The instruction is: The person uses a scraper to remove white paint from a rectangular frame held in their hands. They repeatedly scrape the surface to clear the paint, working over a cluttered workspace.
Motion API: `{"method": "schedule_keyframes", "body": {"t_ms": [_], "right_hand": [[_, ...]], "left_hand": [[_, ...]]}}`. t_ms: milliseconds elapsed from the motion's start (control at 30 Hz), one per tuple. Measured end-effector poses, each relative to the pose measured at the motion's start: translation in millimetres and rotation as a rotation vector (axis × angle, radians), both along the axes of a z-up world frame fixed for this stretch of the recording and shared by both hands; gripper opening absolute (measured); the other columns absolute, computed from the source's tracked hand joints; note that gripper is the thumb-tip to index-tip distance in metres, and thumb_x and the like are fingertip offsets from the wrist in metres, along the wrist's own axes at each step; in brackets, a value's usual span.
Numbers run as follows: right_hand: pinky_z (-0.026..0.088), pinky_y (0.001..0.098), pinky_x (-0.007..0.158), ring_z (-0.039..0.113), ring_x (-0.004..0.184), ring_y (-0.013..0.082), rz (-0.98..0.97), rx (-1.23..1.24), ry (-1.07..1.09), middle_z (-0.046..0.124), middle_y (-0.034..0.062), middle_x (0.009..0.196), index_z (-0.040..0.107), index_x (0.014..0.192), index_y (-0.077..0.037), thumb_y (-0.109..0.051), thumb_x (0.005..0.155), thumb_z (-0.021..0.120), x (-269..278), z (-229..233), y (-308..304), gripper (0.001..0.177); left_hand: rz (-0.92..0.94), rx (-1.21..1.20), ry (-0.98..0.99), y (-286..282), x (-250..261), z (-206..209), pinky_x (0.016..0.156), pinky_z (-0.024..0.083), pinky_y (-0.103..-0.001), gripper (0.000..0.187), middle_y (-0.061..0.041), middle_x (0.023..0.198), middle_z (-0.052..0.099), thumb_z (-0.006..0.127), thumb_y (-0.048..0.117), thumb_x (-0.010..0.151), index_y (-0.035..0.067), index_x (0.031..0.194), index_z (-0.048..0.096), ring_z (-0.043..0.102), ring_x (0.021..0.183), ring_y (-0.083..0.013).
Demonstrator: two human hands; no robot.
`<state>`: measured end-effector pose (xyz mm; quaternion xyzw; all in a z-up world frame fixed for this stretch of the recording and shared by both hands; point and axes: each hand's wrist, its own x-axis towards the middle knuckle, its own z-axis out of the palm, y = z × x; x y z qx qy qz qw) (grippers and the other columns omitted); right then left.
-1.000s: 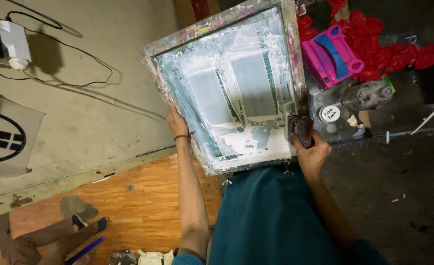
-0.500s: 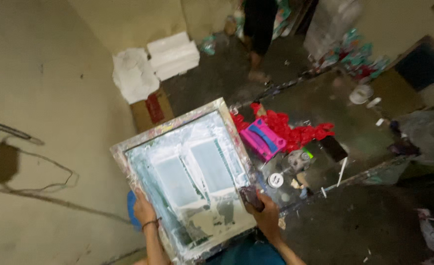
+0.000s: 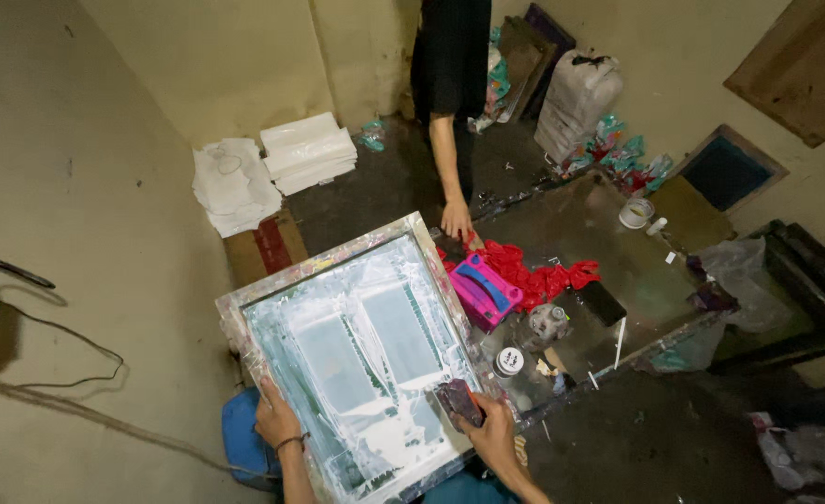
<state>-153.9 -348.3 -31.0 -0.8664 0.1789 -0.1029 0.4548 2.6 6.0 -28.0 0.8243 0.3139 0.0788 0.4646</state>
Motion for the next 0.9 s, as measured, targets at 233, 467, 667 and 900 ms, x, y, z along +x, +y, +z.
{"method": "schedule_keyframes", "body": {"t_ms": [233, 467, 667, 900], "right_hand": [[0.048, 0.032, 0.067, 0.065, 0.075, 0.0148, 0.0, 0.055, 0.055, 0.075, 0.0012, 0.078, 0.08, 0.093, -0.014, -0.028, 0.073, 0.086, -6, -9, -1, 0.024], [0.053, 0.0468, 0.087, 0.07, 0.099, 0.0371, 0.05, -0.02, -0.045, 0.077, 0.0173, 0.1, 0.077, 0.11, -0.004, -0.013, 0.07, 0.085, -23, 15, 6, 0.041], [0.054, 0.0521, 0.086, 0.07, 0.098, 0.0472, 0.112, -0.173, -0.069, 0.073, 0.0219, 0.097, 0.075, 0.107, -0.002, 0.005, 0.073, 0.083, -13, 69, 21, 0.036], [0.051, 0.0426, 0.088, 0.063, 0.096, 0.0339, 0.512, -0.432, -0.02, 0.069, 0.0078, 0.097, 0.073, 0.118, -0.016, -0.001, 0.076, 0.079, 2, 44, 20, 0.045]], "left_hand": [[0.044, -0.038, 0.036, -7, 5, 5, 0.087, 0.046, -0.059, 0.09, -0.032, 0.109, 0.071, 0.029, 0.072, 0.103, -0.006, 0.11, 0.073, 0.064, 0.1, -0.0542], [0.03, -0.165, -0.193, -4, -5, -6, 0.106, 0.047, -0.047, 0.061, -0.018, 0.132, 0.069, 0.044, 0.056, 0.107, 0.008, 0.133, 0.07, 0.062, 0.124, -0.0374], [0.018, -0.145, -0.185, -4, -18, 20, 0.106, 0.047, -0.058, 0.067, -0.023, 0.124, 0.071, 0.04, 0.062, 0.108, 0.005, 0.122, 0.074, 0.064, 0.118, -0.045], [0.011, -0.117, -0.123, -3, -16, 34, 0.101, 0.05, -0.053, 0.066, -0.018, 0.114, 0.075, 0.039, 0.065, 0.105, 0.011, 0.116, 0.075, 0.067, 0.113, -0.0436]]}}
